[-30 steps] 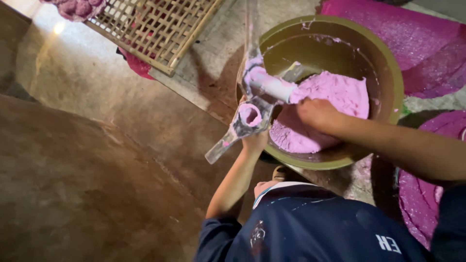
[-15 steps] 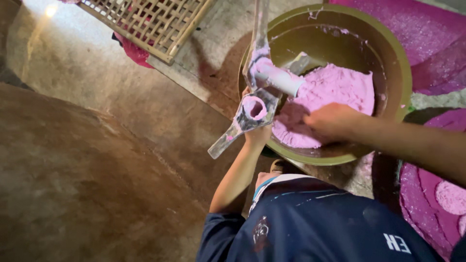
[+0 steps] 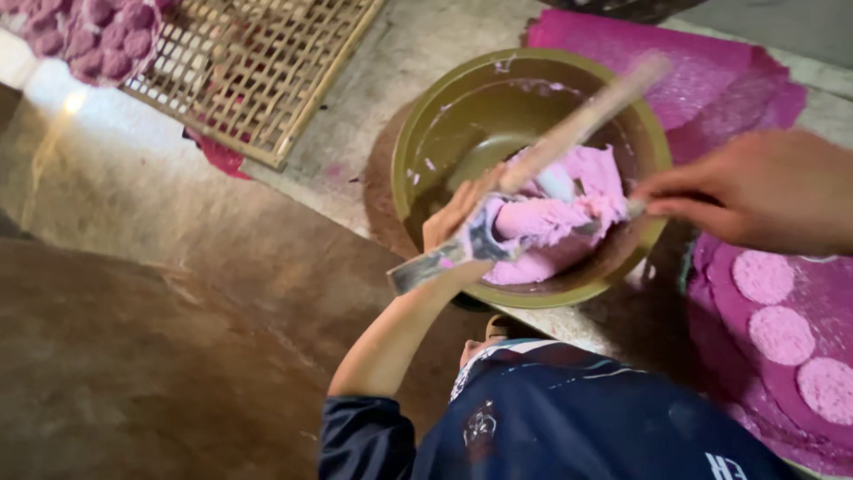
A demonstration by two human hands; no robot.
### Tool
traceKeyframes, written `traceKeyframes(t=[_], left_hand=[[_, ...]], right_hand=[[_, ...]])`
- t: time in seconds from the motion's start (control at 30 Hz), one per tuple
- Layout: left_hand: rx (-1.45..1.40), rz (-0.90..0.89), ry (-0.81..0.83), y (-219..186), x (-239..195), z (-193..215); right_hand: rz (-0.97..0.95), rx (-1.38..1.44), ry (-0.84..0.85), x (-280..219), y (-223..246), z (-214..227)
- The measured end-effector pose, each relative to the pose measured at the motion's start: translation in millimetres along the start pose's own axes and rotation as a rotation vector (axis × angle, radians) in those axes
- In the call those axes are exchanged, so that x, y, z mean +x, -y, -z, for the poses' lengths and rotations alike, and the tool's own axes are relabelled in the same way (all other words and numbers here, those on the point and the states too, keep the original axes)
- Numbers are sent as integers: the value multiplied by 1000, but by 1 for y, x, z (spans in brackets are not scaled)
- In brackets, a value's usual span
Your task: The person scoops pink dough from a bowl and uses a wooden press to form circular pieces on a pink mat. The person repeatedly presses the dough and arranges the formed circles on the mat.
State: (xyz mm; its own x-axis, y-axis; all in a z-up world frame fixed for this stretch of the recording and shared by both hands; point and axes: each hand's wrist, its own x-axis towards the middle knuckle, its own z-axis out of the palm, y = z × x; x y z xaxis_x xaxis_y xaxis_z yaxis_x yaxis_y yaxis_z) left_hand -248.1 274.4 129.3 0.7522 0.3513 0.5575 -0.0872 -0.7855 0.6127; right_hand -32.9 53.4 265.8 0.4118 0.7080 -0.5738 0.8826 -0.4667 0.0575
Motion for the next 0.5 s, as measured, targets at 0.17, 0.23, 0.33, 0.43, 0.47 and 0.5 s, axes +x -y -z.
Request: traceKeyframes(t=[0.17,0.23,0.33,0.43,0.47,0.5], left_hand=[[-148,274,334,-9,-4,-43],[-78,222,303,-6,-15,-57],[20,202,250,5,-24,-60],[-8,221,128,17,-27,-38],[-37,214,68,21,-18,-29],[-17,108,43,17,-13,-25]], right_hand=[[179,-556,-356,9,71,-11],[383,-615,-681,6,94,-29],[407,-638,-498,-10,89,-35],[157,-528,-467,-53,55,-23],[47,-526,-320,-64,45,-14],[73,-537,-373,-62,45,-6]])
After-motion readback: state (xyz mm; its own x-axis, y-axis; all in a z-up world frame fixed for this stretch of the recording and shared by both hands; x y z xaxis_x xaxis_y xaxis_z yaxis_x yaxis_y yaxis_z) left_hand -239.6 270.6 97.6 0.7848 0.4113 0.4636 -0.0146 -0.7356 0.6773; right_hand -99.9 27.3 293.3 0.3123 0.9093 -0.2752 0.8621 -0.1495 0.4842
